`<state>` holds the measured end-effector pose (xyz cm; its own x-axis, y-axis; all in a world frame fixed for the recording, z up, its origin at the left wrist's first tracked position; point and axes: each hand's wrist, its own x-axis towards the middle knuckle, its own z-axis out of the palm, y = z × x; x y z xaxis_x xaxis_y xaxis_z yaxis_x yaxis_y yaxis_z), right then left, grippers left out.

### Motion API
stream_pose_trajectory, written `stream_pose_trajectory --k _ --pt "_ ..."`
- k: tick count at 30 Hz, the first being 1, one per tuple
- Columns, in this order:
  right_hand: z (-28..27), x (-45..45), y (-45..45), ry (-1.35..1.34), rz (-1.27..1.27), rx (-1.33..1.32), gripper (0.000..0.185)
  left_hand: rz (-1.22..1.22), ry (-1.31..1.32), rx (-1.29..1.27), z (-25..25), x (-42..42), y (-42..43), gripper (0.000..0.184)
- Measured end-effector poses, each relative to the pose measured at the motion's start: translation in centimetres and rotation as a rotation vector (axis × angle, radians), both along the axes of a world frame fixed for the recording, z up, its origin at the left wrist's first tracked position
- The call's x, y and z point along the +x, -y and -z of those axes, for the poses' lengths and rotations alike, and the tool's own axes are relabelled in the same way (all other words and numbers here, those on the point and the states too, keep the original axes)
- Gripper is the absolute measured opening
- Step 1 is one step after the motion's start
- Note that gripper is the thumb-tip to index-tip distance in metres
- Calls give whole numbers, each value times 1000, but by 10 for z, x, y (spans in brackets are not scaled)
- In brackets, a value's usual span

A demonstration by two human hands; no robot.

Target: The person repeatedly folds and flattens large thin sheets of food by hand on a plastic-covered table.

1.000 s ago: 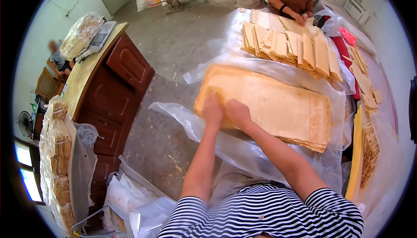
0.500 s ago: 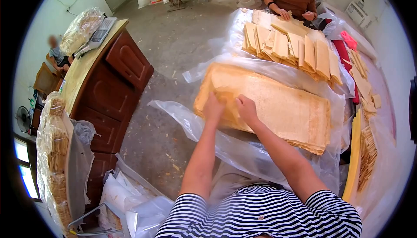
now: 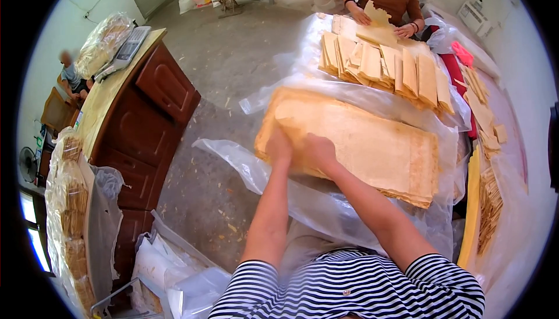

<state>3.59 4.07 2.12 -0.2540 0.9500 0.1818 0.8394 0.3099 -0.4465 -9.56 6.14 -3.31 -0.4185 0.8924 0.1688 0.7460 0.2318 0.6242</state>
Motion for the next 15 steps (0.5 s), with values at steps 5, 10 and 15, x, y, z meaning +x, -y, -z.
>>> stream_pose_trajectory --k 5,10,15 --pt "8 30 -9 -414 138 -207 19 -34 92 -86 -17 0 1 21" --pt "36 27 -13 -783 178 -320 19 -100 132 404 -24 8 16 16" --pt "4 2 3 -241 115 -42 9 413 -396 -28 5 6 29 17"
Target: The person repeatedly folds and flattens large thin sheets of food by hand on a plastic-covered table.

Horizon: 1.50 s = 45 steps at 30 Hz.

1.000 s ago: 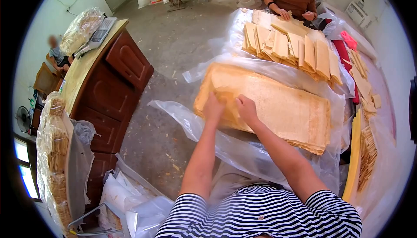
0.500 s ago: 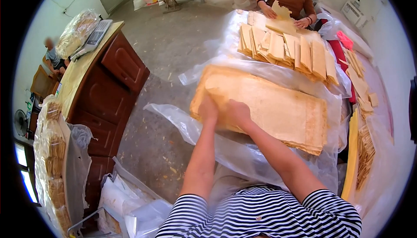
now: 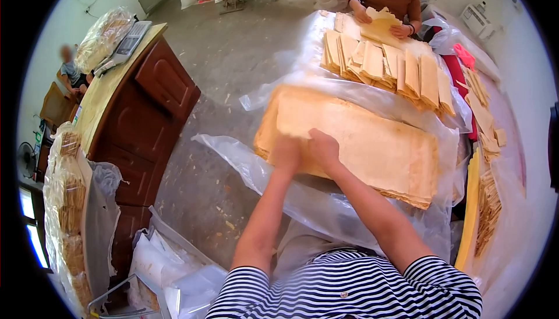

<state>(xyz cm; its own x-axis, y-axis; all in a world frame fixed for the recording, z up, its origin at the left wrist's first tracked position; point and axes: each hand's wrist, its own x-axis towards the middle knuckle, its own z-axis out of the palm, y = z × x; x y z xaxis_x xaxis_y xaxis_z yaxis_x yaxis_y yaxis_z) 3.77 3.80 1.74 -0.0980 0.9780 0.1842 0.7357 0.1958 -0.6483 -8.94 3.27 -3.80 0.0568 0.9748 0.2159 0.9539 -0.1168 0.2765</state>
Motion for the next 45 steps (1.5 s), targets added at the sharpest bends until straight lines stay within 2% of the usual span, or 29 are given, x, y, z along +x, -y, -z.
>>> stream_pose_trajectory --k 1,3,4,6,7,9,10,12,13,15,19,21,22,23,25,27,28,31,33,36,38,39,41,43,44,45 --pt "-1 -3 -3 161 -51 114 6 -2 -1 6 6 -2 -3 17" --pt "-13 0 -3 151 -77 209 5 -7 413 -5 17 -2 -3 27" --pt "-21 2 -1 144 -107 298 4 -8 417 -10 4 0 -2 27" --pt "-38 16 -9 166 -47 300 3 -136 577 -36 -22 3 -8 34" --pt "-44 26 -16 185 19 303 5 -138 579 -31 -18 2 -14 34" --pt "-49 50 -28 97 125 417 5 -184 356 11 -4 3 -22 41" --pt "-54 60 -30 100 130 420 5 -179 358 13 -15 3 -23 41" --pt "-62 74 -31 -145 209 258 15 -254 375 -69 -34 -1 -21 44" --pt "-58 76 -29 -142 210 257 15 -252 378 -71 -27 1 -23 44" --pt "-44 75 -27 -136 235 142 21 -65 191 178 -12 0 -30 46" --pt "-34 57 -17 -127 163 217 19 120 112 102 -26 44 -11 47" --pt "-37 65 -28 -49 150 333 19 135 85 140 -14 50 -6 36" --pt "-51 84 -37 -45 192 425 18 139 85 139 -9 50 -9 36" --pt "-77 106 -40 -31 319 274 20 129 82 86 -3 52 -13 39" --pt "-115 159 -52 -329 285 531 19 125 88 48 -8 57 -14 43" --pt "-181 167 -18 -589 381 336 18 122 62 5 -23 58 -5 42" --pt "-183 172 -12 -584 403 348 18 146 64 9 -25 62 -6 42" --pt "-174 171 -3 -506 292 428 18 140 -14 22 -26 73 -4 43" --pt "-148 147 -1 -313 195 398 16 358 219 204 -26 101 4 44" --pt "-116 101 14 -294 66 334 15 484 194 245 -24 140 36 44" --pt "-112 76 33 -281 -21 270 19 451 614 81 -27 153 59 40" --pt "-116 69 48 -270 -47 238 21 464 617 79 -22 156 64 40" --pt "-93 73 72 -82 -218 480 22 573 756 -21 6 155 70 38" --pt "-80 92 104 -92 -227 478 21 686 887 -143 37 150 74 36" --pt "-73 100 117 -117 -277 477 21 732 948 -203 42 147 74 36" --pt "-59 111 130 -113 -261 476 21 746 948 -211 25 146 72 36"
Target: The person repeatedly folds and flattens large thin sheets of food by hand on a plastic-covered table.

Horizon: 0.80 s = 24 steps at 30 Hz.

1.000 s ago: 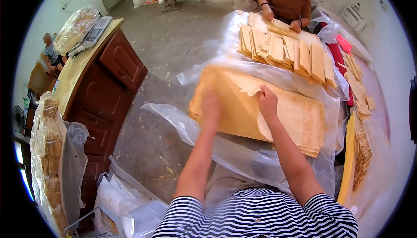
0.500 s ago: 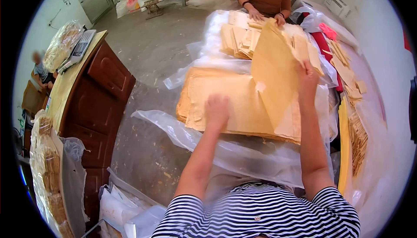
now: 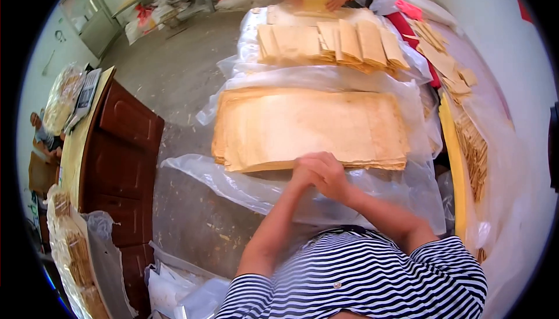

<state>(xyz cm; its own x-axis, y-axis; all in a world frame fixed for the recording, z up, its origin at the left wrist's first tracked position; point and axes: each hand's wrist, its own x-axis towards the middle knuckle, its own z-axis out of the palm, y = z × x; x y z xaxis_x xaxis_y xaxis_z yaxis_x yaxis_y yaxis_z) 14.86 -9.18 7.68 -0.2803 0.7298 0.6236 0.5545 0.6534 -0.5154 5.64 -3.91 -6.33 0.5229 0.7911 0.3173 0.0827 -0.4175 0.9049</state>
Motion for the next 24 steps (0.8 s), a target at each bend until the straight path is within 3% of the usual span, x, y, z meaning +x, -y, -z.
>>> stream_pose_trajectory --k 2,6,12,14,15,17,20,24 --pt "30 27 22 -113 191 -135 19 244 -584 156 -51 2 -4 32" --pt "40 63 47 -1 250 -102 16 64 -882 -54 -43 38 2 39" --pt "62 93 40 -71 324 -134 16 -134 -680 -137 -24 62 -19 53" --pt "73 99 42 45 386 -138 21 -299 -437 -522 -41 61 -22 58" --pt "76 101 43 30 393 -138 21 -296 -453 -515 -52 62 -19 58" --pt "78 108 41 226 487 -166 28 -409 -44 -866 -74 66 -16 62" --pt "87 120 27 288 546 -208 32 -319 123 -880 -79 69 -16 59" --pt "88 127 -18 303 449 -349 35 -373 61 -837 -73 73 -17 58"
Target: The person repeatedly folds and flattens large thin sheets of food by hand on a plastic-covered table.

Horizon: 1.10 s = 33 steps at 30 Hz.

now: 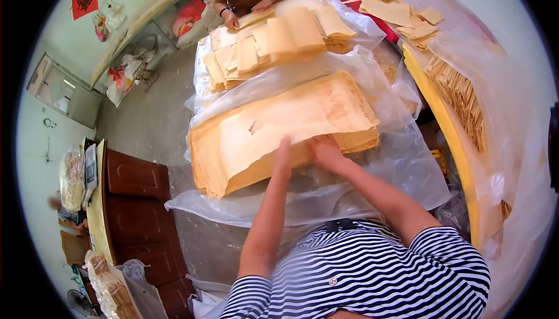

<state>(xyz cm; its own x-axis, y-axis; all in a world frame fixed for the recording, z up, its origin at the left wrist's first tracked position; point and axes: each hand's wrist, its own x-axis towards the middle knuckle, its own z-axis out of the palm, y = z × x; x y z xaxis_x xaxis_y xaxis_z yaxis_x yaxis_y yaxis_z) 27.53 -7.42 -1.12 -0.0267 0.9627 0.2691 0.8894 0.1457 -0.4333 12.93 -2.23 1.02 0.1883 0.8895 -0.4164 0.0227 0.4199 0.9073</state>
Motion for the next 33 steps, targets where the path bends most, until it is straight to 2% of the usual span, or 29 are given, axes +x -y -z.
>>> stream_pose_trajectory --k 2,5,6,8,9,11,16,24,29,33 --pt "4 0 -34 18 158 -516 38 -29 145 102 8 -3 -1 56" --pt "2 8 -50 120 29 -554 43 15 103 134 -11 -7 -5 54" --pt "1 6 -53 124 20 -552 43 5 105 135 -9 -8 -8 54" --pt "0 -1 -59 -84 45 -113 46 -11 142 150 -6 -11 -15 54" --pt "3 -5 -62 -107 33 -38 47 -24 142 155 -12 -12 -10 54" --pt "11 -13 -71 -59 14 -100 47 199 -169 273 -32 -14 8 58" --pt "28 -19 -71 42 4 -219 48 130 -111 207 -34 -12 20 61" --pt "25 -27 -123 74 38 -200 49 198 -74 111 -55 -17 31 62" --pt "22 0 -94 108 43 -173 50 199 -72 197 -23 -30 20 59" --pt "19 33 -76 132 103 -143 51 115 25 245 -36 -34 18 56"
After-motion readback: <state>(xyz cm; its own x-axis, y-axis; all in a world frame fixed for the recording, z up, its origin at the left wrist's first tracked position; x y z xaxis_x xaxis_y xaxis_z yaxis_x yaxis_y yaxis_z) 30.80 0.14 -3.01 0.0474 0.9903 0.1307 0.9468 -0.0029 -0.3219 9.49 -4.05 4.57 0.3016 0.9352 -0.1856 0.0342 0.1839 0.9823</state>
